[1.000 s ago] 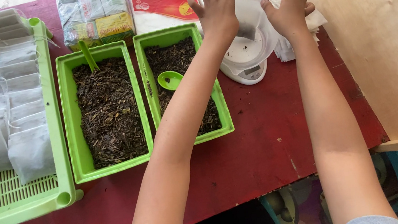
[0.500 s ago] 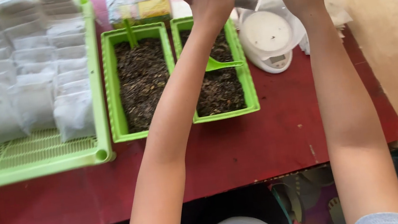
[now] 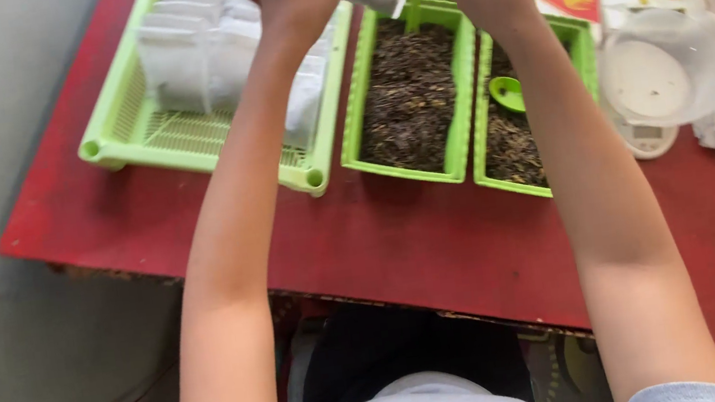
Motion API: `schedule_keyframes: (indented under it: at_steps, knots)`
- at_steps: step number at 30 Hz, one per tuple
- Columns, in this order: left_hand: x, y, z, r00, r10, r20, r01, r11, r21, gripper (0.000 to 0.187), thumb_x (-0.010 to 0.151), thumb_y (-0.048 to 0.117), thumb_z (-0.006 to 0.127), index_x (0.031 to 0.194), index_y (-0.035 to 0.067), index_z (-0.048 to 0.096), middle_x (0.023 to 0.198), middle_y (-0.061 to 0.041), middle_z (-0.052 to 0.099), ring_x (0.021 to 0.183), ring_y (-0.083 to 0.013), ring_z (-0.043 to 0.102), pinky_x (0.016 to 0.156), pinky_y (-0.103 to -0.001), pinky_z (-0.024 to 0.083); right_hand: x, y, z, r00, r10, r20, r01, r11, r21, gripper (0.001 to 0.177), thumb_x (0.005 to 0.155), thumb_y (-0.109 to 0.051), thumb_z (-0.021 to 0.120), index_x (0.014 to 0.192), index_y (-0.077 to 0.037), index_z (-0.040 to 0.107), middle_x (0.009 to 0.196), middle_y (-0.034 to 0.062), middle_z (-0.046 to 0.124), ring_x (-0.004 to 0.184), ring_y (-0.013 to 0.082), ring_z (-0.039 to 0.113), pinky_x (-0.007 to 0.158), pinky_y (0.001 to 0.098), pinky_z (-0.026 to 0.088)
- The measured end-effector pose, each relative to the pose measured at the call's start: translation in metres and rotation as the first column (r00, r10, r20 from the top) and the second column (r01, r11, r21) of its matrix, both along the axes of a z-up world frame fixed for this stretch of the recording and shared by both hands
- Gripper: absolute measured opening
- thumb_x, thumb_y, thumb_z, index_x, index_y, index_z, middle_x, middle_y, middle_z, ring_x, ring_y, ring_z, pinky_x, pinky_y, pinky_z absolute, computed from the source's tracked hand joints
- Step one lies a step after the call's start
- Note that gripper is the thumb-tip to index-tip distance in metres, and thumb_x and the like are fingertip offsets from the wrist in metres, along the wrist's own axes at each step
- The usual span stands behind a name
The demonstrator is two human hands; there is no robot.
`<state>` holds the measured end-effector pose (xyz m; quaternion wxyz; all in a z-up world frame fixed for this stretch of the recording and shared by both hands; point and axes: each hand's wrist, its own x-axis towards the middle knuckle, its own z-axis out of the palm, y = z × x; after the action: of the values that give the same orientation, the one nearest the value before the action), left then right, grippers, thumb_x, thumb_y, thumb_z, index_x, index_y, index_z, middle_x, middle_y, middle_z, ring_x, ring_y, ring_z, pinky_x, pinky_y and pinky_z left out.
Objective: Filling small filter bags with tea leaves using a spoon, weighing them on a scale, and organizing them in a tray
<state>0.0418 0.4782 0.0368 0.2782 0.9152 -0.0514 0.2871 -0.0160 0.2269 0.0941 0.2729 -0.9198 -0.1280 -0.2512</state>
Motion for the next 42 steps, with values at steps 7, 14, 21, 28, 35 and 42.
schedule_keyframes:
  at_steps: [7,14,21,28,35,42]
  knots:
    - [-0.089,0.125,0.029,0.994,0.087,-0.065,-0.085,0.996,0.041,0.001,0.083,0.032,0.071,0.082,0.032,0.072,0.105,0.006,0.056,0.112,-0.0309,0.038,0.087,-0.055,0.025,0.007,0.132,-0.019,0.983,0.186,-0.005,-0.186,0.983,-0.008,0.013,0.094,-0.032,0.077,0.106,-0.027,0.075,0.116,0.0024,0.070,0.115,0.0320,0.047,0.087,0.0541,0.028]
    - [-0.117,0.176,0.001,0.950,0.251,-0.185,-0.197,0.943,0.268,0.011,0.079,0.021,0.068,0.073,0.029,0.072,0.108,-0.003,0.053,0.115,-0.0309,0.036,0.094,-0.060,0.021,-0.004,0.200,-0.057,0.944,0.306,-0.125,-0.308,0.951,-0.003,0.012,0.091,-0.033,0.078,0.091,-0.022,0.076,0.119,0.0033,0.068,0.117,0.0304,0.046,0.092,0.0603,0.029]
    - [-0.106,0.179,-0.014,0.842,0.396,-0.367,-0.193,0.855,0.481,0.015,0.076,0.027,0.069,0.087,0.025,0.079,0.114,-0.011,0.053,0.118,-0.0358,0.033,0.093,-0.060,0.022,-0.013,0.218,-0.064,0.950,0.203,-0.237,-0.238,0.963,-0.130,0.014,0.091,-0.034,0.070,0.101,-0.025,0.075,0.127,0.0016,0.063,0.128,0.0318,0.042,0.090,0.0577,0.023]
    - [-0.098,0.174,-0.014,0.880,0.453,-0.142,-0.353,0.824,0.444,0.012,0.079,0.033,0.075,0.086,0.023,0.076,0.107,-0.011,0.054,0.115,-0.0340,0.038,0.096,-0.062,0.026,-0.015,0.208,-0.059,0.966,0.114,-0.234,-0.166,0.962,-0.217,0.024,0.091,-0.033,0.068,0.114,-0.027,0.072,0.134,0.0086,0.060,0.128,0.0303,0.042,0.094,0.0599,0.024]
    - [-0.095,0.126,0.024,0.855,0.454,-0.251,-0.315,0.839,0.444,0.013,0.085,0.035,0.073,0.094,0.026,0.078,0.128,-0.008,0.059,0.123,-0.0311,0.039,0.100,-0.060,0.025,0.004,0.169,-0.075,0.984,0.108,-0.145,-0.131,0.978,-0.160,0.011,0.089,-0.031,0.073,0.099,-0.028,0.076,0.125,0.0034,0.065,0.121,0.0285,0.046,0.092,0.0533,0.028]
    - [-0.072,0.037,0.031,0.949,0.243,-0.203,-0.138,0.894,0.427,0.016,0.082,0.028,0.072,0.096,0.022,0.077,0.124,-0.012,0.056,0.124,-0.0344,0.038,0.102,-0.067,0.025,0.009,0.084,-0.069,0.995,-0.043,-0.091,0.029,0.989,-0.147,0.011,0.090,-0.028,0.076,0.100,-0.027,0.080,0.118,0.0056,0.069,0.111,0.0308,0.051,0.086,0.0542,0.029]
